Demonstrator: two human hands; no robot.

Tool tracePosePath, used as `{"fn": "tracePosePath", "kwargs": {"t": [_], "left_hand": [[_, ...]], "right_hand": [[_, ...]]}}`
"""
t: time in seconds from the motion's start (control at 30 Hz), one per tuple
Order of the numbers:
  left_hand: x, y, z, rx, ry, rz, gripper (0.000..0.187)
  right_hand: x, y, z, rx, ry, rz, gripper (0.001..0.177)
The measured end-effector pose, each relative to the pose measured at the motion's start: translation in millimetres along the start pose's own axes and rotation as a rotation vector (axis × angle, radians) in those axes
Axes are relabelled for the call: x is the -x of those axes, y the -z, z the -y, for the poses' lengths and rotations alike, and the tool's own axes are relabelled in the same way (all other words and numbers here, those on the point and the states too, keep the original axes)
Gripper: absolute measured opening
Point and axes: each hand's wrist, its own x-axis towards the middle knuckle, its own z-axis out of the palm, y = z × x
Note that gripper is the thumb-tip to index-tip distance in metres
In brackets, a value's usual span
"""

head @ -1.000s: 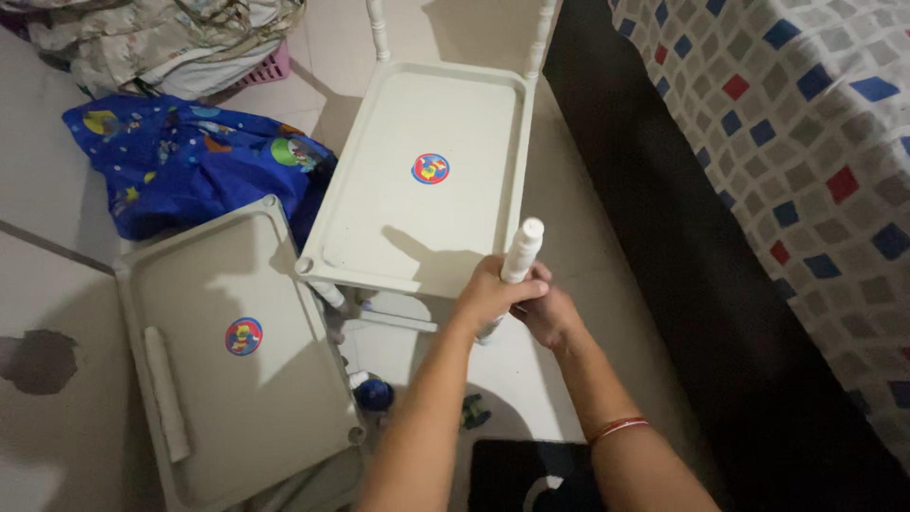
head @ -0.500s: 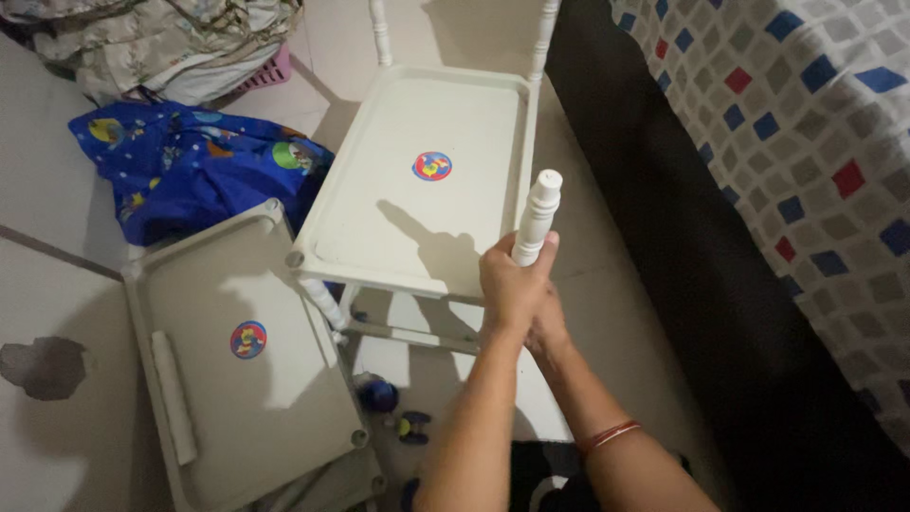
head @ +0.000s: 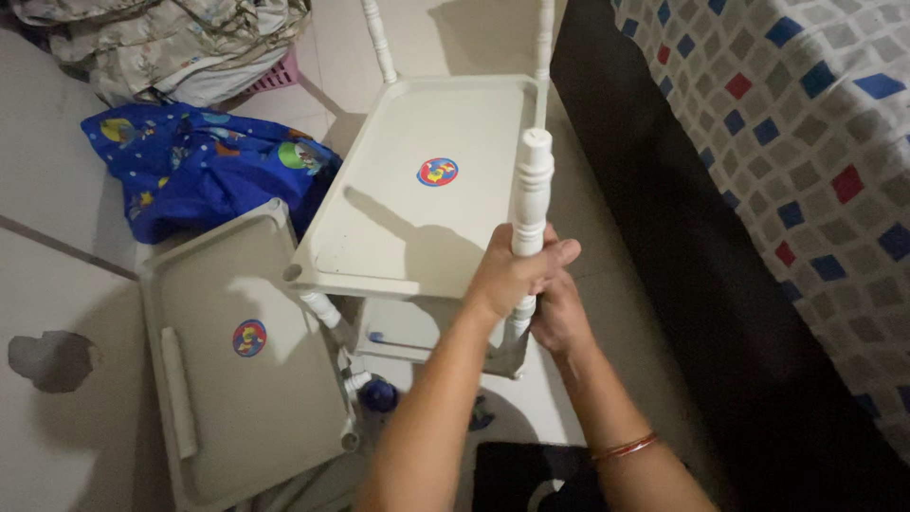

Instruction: The person disassembles a white plastic rolling cart by removing its legs and trays. They place the removed parts on the floor and continue to take apart the cart.

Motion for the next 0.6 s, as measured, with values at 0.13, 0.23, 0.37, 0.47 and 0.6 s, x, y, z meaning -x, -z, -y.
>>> {"fn": "tracePosePath", "kwargs": {"t": [0.13, 0.23, 0.37, 0.47, 0.6], "left_hand": [[6, -35, 9, -0.143, -0.189, -0.246, 0.03], [7, -48, 5, -0.276, -0.257, -0.455, 0.031], [7, -62, 5, -0.334, -0.248, -0.696, 0.031], [7, -65, 2, -0.4, -0.277, -0.871, 0.033], [11, -46, -5, -0.304, -0.256, -0.744, 0.03]], "right_hand": [[5, 11, -12, 0.093, 0.033, -0.195, 0.035], [5, 14, -19, 0.248, 0.143, -0.163, 0.03], [12, 9, -25, 0.442, 0.165, -0.307, 0.028], [8, -4, -19, 0.829, 0.219, -0.311, 0.03], [4, -16, -3, 0.437, 0.061, -0.182, 0.043]]}}
